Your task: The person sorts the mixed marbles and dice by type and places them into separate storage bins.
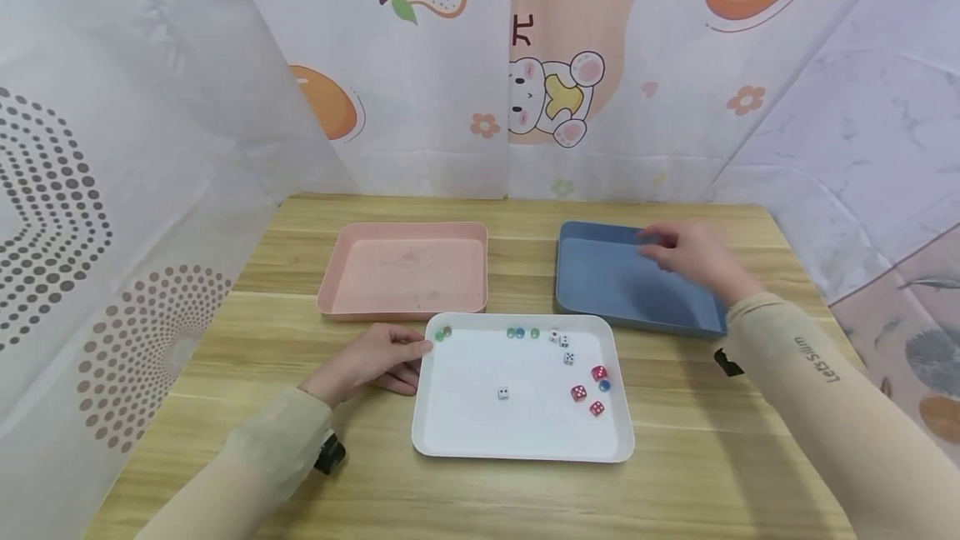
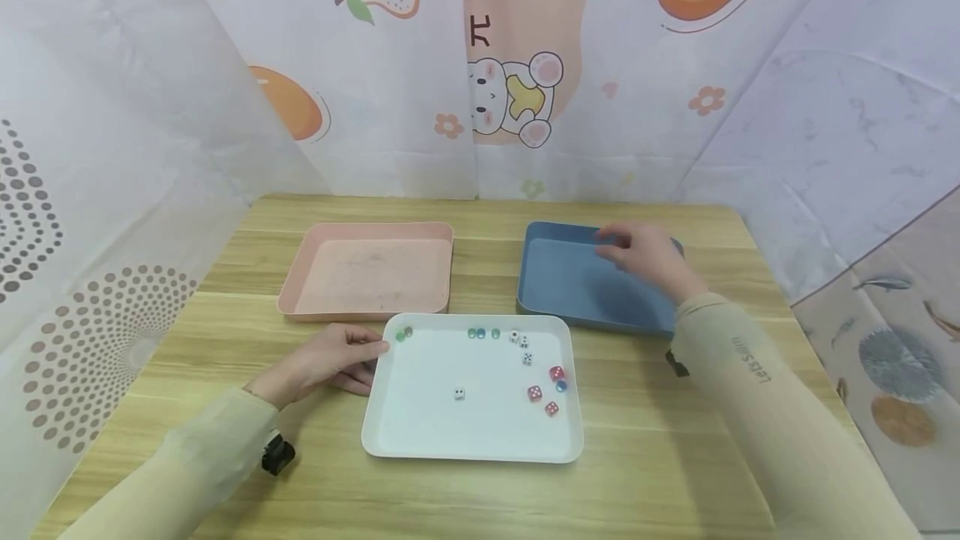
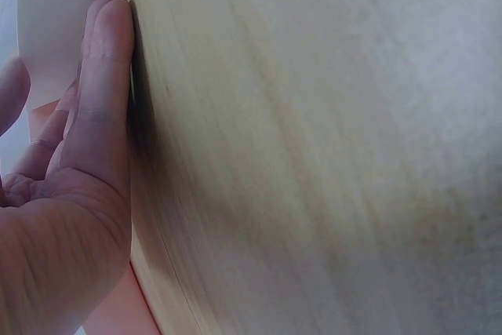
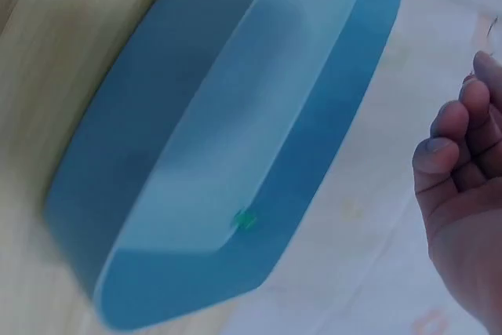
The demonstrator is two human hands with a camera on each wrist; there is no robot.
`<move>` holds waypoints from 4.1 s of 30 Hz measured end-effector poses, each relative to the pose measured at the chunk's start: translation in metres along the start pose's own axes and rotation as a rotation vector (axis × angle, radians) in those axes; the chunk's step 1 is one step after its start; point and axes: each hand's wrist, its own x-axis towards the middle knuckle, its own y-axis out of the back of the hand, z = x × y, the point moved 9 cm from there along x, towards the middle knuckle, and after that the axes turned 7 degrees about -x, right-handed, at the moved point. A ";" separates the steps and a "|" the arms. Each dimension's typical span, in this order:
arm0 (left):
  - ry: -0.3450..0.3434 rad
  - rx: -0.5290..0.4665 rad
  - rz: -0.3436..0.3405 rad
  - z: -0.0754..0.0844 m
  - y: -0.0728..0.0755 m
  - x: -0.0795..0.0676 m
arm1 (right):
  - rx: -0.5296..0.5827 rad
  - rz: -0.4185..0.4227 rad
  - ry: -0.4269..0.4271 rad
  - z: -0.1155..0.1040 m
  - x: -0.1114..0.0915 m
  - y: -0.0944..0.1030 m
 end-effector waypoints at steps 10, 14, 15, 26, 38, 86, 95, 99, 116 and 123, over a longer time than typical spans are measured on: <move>0.000 -0.003 -0.002 0.000 0.002 0.000 | -0.016 -0.059 0.332 -0.099 -0.011 -0.035; -0.003 -0.004 -0.006 0.000 0.002 0.000 | -0.018 -0.114 0.421 -0.124 -0.015 -0.055; -0.003 -0.005 -0.006 0.000 0.001 0.000 | -0.015 -0.133 0.429 -0.129 -0.016 -0.060; -0.003 -0.002 0.001 0.000 0.001 -0.001 | -0.067 -0.334 0.423 -0.153 -0.019 -0.107; -0.012 -0.004 0.006 -0.001 0.002 0.001 | -0.184 -0.389 0.337 -0.151 -0.016 -0.135; 0.023 -0.007 -0.004 -0.002 0.001 0.003 | -0.631 -0.162 0.624 -0.158 -0.034 -0.142; 0.021 -0.002 -0.001 -0.003 0.001 0.002 | -0.388 -0.224 0.525 -0.147 -0.025 -0.124; 0.018 -0.007 -0.003 -0.003 0.001 0.003 | -0.245 -0.211 0.543 -0.142 -0.022 -0.109; 0.022 0.008 0.006 -0.001 0.001 0.002 | 0.116 -0.170 0.081 -0.036 0.008 -0.048; 0.015 0.010 -0.002 0.000 0.000 0.000 | 0.203 -0.128 -0.034 0.011 0.012 -0.040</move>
